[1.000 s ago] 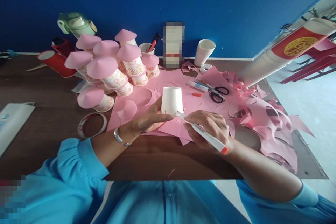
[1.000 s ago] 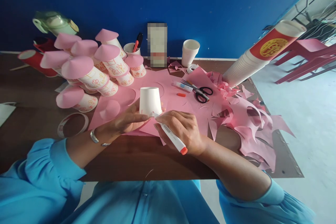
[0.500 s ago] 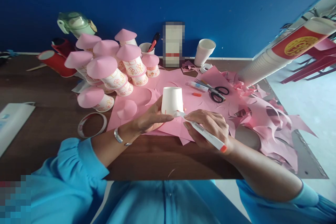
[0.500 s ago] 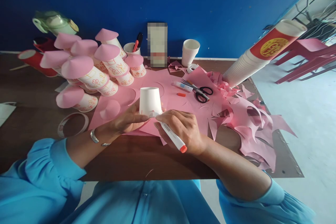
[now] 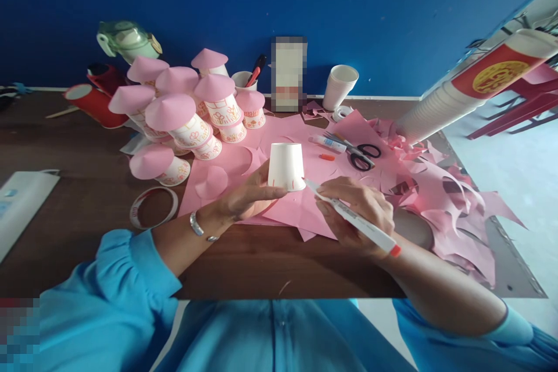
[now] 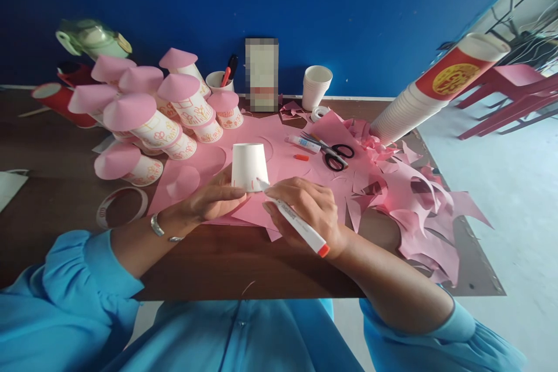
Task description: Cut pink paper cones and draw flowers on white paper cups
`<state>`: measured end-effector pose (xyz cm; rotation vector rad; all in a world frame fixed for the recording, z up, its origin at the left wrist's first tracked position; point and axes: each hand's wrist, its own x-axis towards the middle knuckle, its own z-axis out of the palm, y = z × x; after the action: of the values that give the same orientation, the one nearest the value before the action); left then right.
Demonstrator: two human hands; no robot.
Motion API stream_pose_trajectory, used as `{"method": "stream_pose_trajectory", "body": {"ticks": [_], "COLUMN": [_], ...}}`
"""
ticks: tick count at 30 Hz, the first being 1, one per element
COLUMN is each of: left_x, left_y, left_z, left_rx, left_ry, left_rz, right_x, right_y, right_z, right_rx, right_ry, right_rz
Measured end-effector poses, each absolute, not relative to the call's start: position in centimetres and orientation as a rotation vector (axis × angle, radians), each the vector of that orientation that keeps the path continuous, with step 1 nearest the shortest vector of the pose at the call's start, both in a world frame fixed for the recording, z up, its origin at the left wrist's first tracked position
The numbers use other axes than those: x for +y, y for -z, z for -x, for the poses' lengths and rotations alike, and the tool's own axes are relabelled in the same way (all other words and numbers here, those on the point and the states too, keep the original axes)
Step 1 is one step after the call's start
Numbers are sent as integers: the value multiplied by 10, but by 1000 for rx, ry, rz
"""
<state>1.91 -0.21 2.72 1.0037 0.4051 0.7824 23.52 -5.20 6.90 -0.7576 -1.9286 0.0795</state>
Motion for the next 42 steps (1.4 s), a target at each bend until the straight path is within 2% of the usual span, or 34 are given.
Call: {"method": "stream_pose_trajectory", "body": {"ticks": [5, 9, 18, 27, 42], "left_x": [3, 4, -5, -3, -8], "left_y": [-17, -10, -32, -33, -40], "left_z": [-20, -20, -21, -20, -22], "left_rx": [376, 336, 480, 511, 611], "left_ry": [-789, -795, -732, -698, -689], "left_rz": [-928, -905, -957, -996, -1075], "right_x": [-51, -50, -52, -51, -52], "right_y": [-68, -63, -65, -63, -61], "right_z": [-237, -234, -233, -231, -230], "right_rx": [-1890, -1924, -1957, -2032, -2051], "right_ry": [-58, -80, -77, -66, -68], "right_rz": [913, 859, 795, 665, 717]}}
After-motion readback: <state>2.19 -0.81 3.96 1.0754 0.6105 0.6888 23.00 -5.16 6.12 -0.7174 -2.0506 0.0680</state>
